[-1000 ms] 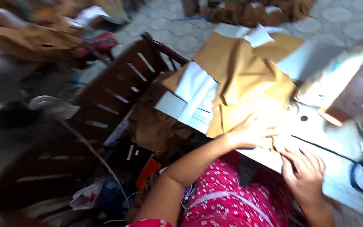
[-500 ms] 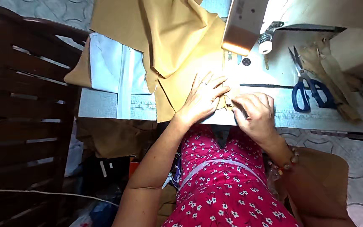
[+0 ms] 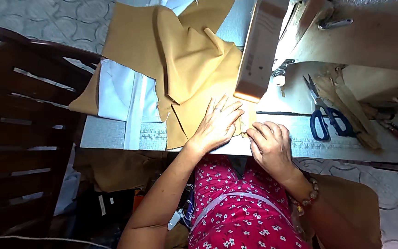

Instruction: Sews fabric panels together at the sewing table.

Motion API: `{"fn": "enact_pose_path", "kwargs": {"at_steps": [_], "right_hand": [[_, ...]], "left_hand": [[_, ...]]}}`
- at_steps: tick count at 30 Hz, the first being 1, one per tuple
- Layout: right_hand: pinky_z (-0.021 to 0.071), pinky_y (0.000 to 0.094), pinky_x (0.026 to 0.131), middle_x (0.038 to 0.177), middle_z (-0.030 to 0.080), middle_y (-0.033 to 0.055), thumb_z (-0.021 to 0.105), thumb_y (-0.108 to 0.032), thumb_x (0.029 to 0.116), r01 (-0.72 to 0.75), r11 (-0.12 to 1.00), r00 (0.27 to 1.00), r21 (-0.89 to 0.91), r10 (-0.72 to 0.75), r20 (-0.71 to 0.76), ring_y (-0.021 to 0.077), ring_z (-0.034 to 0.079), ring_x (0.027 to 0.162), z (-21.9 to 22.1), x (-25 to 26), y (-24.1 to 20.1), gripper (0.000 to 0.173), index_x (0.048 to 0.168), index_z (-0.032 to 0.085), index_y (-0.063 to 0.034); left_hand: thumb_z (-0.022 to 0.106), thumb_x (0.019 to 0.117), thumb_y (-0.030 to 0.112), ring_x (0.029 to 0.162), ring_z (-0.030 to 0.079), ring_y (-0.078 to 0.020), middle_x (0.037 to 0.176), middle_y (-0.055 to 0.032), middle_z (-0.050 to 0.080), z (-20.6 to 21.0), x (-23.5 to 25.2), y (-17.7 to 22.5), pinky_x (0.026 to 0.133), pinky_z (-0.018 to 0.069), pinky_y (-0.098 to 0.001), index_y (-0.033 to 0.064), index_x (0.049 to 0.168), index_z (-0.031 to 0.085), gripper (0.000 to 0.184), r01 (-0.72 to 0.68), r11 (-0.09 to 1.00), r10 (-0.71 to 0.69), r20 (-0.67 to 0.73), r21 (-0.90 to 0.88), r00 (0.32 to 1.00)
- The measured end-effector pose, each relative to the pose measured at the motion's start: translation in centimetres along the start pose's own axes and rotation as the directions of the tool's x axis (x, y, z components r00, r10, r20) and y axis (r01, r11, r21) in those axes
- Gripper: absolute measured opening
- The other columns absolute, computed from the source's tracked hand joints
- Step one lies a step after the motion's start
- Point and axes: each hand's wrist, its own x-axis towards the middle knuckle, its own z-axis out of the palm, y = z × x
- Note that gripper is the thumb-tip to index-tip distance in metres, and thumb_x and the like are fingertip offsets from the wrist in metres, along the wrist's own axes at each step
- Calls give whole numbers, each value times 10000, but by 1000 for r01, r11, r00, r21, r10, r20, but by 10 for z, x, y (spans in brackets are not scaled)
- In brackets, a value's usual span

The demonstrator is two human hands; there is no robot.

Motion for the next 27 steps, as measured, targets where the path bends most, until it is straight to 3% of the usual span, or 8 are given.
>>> {"fn": "enact_pose_path", "kwargs": {"at_steps": [4,13,18,27], "right_hand": [[433,579,950,1209,723,142,522,-137,943,-2,1000,1000,13,1,25,400,639,1142,2,7,3,293,1064,787,-103],[440,589,910,1248,697,163,535,-87,938,-15,1000,995,-10,16,97,418,629,1132,5,34,15,314,1156,760,-100],[418,597,897,1301,671,160,553,-50,948,-19,1000,989,8,18,147,425,602,1151,-2,52,21,325,1208,741,-102],[389,612,1034,1452,591,127,535,-161,1039,-30,993,981,110,8,194,416,526,1302,-7,70,34,333,1326,697,-112]], "left_hand": [[395,986,165,1461,424,-408,1469,-64,602,3,7,-12,1153,195,-743,116,1322,686,447,-32,999,32,-27,-21,999],[378,1000,179,1500,365,-389,1521,-56,553,-3,39,-34,1183,145,-721,111,1347,666,456,-4,999,5,26,-34,1000],[383,995,175,1484,396,-385,1495,-55,580,-4,62,-51,1187,155,-707,114,1313,689,446,-28,999,27,-18,-46,999],[415,954,155,1497,373,-384,1481,-76,589,-2,106,-91,1186,132,-722,79,1266,691,423,-74,993,73,-10,-90,997]]}}
